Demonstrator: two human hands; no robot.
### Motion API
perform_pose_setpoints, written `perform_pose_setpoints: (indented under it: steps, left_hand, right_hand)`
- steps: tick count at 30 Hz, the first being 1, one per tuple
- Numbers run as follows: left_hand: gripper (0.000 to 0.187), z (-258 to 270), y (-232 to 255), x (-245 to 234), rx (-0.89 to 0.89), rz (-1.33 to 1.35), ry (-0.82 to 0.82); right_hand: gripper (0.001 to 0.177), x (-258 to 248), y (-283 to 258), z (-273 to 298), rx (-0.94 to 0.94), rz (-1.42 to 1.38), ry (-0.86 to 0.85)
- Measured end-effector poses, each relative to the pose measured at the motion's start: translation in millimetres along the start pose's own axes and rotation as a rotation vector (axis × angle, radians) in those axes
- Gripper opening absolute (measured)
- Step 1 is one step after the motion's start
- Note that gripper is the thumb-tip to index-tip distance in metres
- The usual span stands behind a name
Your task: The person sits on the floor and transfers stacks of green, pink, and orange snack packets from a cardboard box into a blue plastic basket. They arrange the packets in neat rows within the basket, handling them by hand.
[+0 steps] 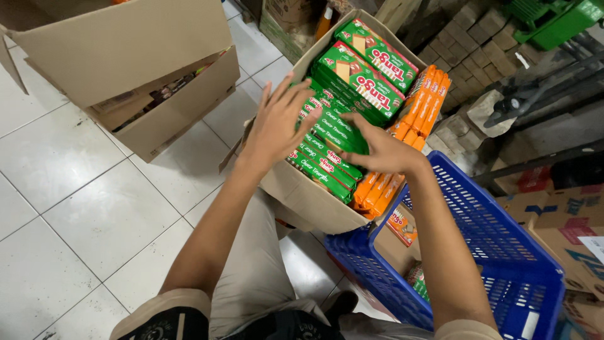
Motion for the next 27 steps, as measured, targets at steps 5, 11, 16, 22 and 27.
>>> perform_pose_setpoints:
  steps: [5,11,16,22,27]
  left_hand:
    - [0.070,-12,20,23,0.201,-0.041,-0.191]
    - [0.062,-9,22,24,0.210,-0.175,-0.270]
    - [0.058,-12,22,27,0.202,-0.232,-0.276]
    - [0.059,-10,25,20,0.201,-0.233,-0.301]
    - [0.058,-10,25,21,0.208,-0.251,-0.297]
  right_hand:
    - [0.068,-7,22,5,0.003,0.016,-0.115]
    - [0.045,-50,48,-5,-0.110,0.191,0.435]
    - [0.077,-63,114,-38,0.224,0.721,0.486]
    - [0.097,-58,97,-51,0.316,0.618,0.520]
    - [0.106,-68,105,-54,0.290,0.612,0.571]
Point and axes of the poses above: each hand's wrist, its own z-axis away from the middle knuckle, its own x-axis out of the palm, y = z × x, the point moved 4 cm from there along -z, towards the middle knuckle, and after that the axes turned 11 degrees about -z, right-handed, at the moved point
